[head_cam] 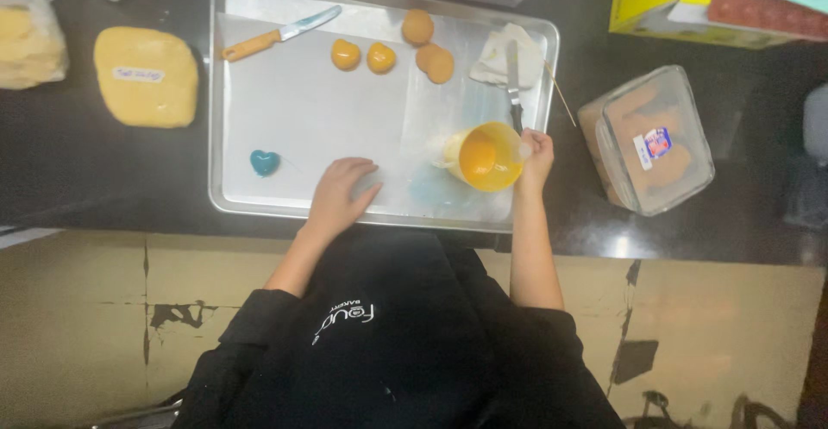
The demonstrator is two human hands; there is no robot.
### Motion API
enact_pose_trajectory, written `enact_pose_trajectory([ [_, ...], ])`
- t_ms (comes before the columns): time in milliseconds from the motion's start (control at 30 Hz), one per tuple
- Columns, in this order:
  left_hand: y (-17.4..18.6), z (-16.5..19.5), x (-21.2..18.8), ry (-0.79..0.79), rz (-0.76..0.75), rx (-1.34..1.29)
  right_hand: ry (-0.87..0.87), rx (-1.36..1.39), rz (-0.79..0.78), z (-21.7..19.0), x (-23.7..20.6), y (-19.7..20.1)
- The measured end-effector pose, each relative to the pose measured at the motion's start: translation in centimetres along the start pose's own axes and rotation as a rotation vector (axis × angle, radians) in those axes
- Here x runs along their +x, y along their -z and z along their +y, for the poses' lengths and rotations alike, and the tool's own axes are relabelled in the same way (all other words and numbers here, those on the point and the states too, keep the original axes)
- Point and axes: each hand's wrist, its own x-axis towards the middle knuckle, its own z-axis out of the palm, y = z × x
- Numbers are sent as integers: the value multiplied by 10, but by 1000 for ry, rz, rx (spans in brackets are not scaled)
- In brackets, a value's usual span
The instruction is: The person dips heart-shaped dough pieces on a skewer into a cup of yellow glaze, lets the excess drip off, and uses a spatula to push the coated piece off the skewer onto a tray. They then retrieve a dough ball from a small freezer, thread it onto a skewer, and dip it into the glaze.
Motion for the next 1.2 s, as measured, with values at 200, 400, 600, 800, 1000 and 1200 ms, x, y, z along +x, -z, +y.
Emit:
enact_pose_trajectory([
  [200, -4, 5, -14, -9, 2, 12, 130, -188, -64, -8, 5, 31],
  [400, 12, 0, -43, 52, 89, 7, 558, -146, 163, -45, 0, 86],
  [600, 19, -2, -93, 332, 475, -630, 771, 7, -138, -99, -26, 40],
  [800, 18, 13, -137, 303, 1093, -1653, -8, 429, -1093, -80, -62, -96],
  [1000, 26, 62, -211, 183, 1427, -1387, -442, 308, -1398, -31, -110, -196],
  [1200, 41, 86, -255, 34, 1739, -1118, -726, 100, -1577, 0, -178, -246],
])
